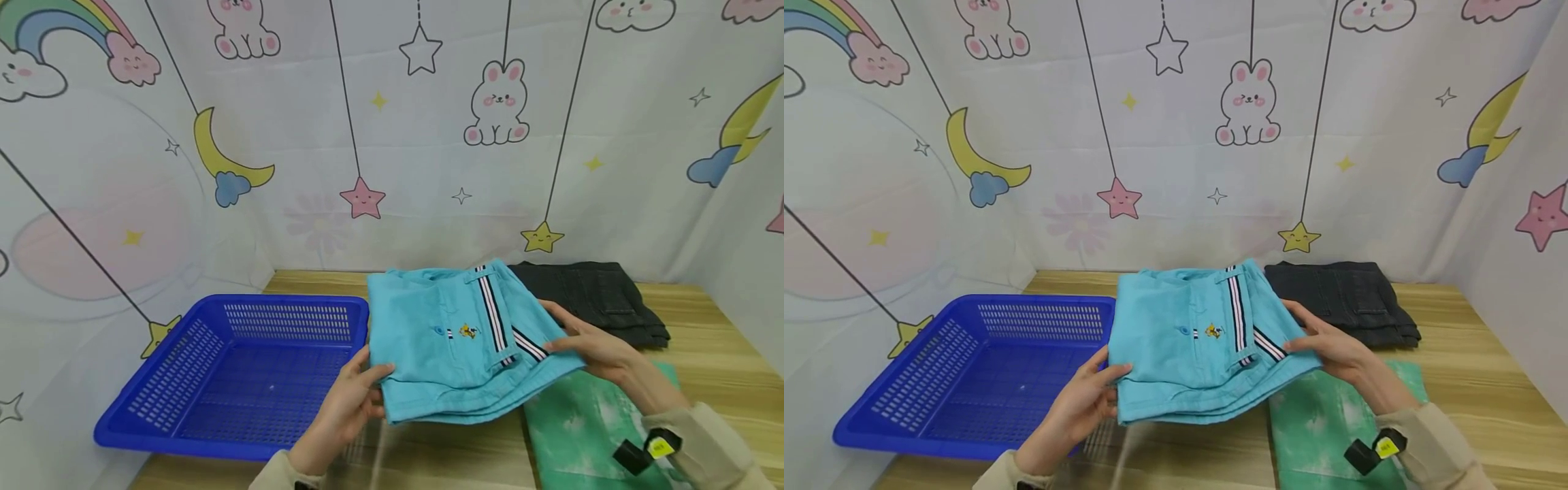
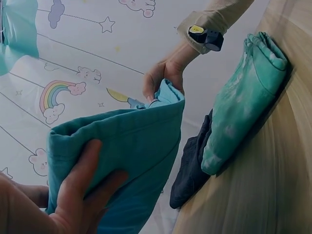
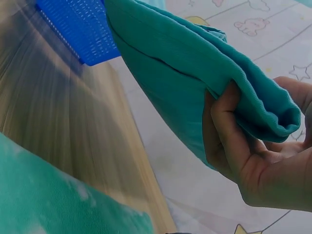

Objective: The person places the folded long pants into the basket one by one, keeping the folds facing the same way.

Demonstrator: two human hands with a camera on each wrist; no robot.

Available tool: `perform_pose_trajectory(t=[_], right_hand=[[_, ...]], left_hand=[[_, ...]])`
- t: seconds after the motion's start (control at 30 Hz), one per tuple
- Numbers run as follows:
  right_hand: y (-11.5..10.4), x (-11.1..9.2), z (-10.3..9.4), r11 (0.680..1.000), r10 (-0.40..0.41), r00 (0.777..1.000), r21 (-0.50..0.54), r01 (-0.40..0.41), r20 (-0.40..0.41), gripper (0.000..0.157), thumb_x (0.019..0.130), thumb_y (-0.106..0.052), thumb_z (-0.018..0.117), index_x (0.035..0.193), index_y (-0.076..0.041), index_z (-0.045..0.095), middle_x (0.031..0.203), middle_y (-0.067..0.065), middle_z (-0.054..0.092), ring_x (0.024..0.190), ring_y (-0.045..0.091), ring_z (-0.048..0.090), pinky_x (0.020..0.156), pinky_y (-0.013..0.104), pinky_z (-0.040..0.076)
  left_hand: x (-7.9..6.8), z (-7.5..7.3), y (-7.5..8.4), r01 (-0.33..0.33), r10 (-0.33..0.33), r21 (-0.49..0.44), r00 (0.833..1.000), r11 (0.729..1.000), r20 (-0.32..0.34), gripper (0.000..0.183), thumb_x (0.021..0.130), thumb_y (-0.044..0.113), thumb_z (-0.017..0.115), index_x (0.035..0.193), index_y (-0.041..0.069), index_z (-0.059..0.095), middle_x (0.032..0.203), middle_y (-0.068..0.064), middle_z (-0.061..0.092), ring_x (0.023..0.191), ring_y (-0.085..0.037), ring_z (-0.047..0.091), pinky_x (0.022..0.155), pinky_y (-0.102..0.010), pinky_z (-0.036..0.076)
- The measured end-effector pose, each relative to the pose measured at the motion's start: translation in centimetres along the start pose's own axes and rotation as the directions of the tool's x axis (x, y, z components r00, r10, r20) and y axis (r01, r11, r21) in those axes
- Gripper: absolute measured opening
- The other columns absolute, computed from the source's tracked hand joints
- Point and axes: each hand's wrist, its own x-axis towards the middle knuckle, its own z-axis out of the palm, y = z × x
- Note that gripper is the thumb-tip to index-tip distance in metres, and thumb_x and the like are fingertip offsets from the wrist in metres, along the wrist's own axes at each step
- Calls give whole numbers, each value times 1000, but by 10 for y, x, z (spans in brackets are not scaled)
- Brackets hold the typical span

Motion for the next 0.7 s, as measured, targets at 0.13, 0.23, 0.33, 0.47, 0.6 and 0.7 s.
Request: perform_pose_trajectory(t=[0.13,0.23,0.33,0.47,0.6,0.7], right_hand=[[-3,3,9,1000,-20,1000,-24,20,-15,72,90,-2,44,141,-34,5,122,3,42,100,25,60,81,45,50],[-6,4,15,999,-40,999,-32,39,-19,71,90,-1,44,141,-32,5,123,2,40,100,24,59,81,46,50],[-9,5,22,997,-62,998,-42,61,-27,71,90,-1,45,141,-31,6,125,2,37,101,22,59,80,44,50],[-15,7,33,996,-64,995,-64,60,-71,71,89,-3,48,140,-31,8,128,5,33,101,21,58,80,44,50],[-18,12,43,996,-53,990,-84,42,-130,72,87,-6,52,140,-32,10,133,16,27,98,21,59,78,43,51],[-18,16,50,995,-51,987,-97,37,-153,73,87,-7,54,140,-32,11,137,22,21,99,18,58,78,42,51]], left_hand=[[-3,-7,6,-4,4,34,1000,999,0,64,87,13,53,141,12,19,98,-13,58,66,-14,63,46,-23,48],[-6,-13,11,-6,6,57,1000,998,-8,65,88,14,53,142,13,17,108,-18,54,70,-16,64,49,-25,49],[-9,-19,16,1,0,73,1000,997,-14,64,88,14,52,142,14,16,118,-23,46,74,-17,63,48,-24,47],[-9,-29,23,10,-11,86,1000,996,13,65,89,15,52,143,15,15,125,-26,40,78,-19,64,55,-30,50],[-8,-40,27,9,-13,109,999,994,42,66,88,18,53,143,16,15,124,-25,42,80,-21,64,66,-39,53],[-9,-49,29,9,-16,128,998,992,60,67,89,18,53,143,15,14,120,-22,47,81,-21,64,67,-40,53]])
